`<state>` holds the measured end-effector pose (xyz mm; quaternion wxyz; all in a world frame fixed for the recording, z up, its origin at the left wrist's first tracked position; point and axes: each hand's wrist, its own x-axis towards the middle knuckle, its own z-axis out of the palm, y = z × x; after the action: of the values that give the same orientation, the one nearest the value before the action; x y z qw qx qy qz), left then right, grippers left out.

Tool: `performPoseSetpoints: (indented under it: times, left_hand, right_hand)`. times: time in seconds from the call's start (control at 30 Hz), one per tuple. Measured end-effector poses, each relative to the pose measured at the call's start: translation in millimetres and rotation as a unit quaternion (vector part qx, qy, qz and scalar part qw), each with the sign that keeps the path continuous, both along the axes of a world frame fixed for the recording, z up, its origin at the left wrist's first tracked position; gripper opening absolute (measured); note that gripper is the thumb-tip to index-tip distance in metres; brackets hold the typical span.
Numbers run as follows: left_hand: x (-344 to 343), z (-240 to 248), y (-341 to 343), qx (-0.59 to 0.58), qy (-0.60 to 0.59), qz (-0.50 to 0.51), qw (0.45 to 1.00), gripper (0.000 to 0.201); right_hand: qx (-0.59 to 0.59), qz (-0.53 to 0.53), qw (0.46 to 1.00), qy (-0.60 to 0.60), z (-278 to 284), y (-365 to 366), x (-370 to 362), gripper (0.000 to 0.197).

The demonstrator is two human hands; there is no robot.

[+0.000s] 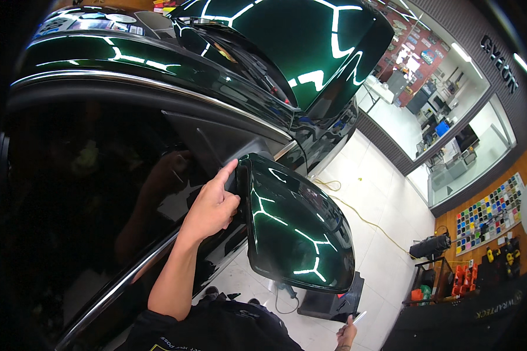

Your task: The person applies a dark vinyl wrap to a car's side mirror, using a squeegee to smooth the surface and a heat gun to conform the material. They trim excess wrap with a knife and continue smoothing the edges to ensure a clean finish.

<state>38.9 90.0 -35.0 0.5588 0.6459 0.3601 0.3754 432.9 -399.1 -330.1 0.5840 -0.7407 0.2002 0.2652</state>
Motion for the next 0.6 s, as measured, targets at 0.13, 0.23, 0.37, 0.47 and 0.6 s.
performPoseSetpoints:
  times: [0.13,0.23,0.37,0.47,0.6]
  left_hand:
    - [1,6,16,-0.162,-0.178,-0.037,0.97,0.066]
    - [-3,16,19,-0.223,-0.228,-0.066,0.946,0.065]
    - [-9,10,17,-0.235,-0.28,-0.076,0.928,0.067]
    - [-9,0,8,-0.189,-0.278,-0.07,0.939,0.071]
    - [-4,6,6,-0.152,-0.195,-0.082,0.966,0.072]
  right_hand:
    - [-0.054,0.05,0.995,0.067,-45,-43,15,0.048]
    - [-0.083,0.067,0.99,0.09,-50,-29,20,0.047]
    - [-0.129,0.127,0.98,0.079,-42,-5,24,0.047]
    - [-0.146,0.163,0.974,0.058,-28,13,24,0.047]
    - [-0.183,0.195,0.963,0.034,-6,10,19,0.048]
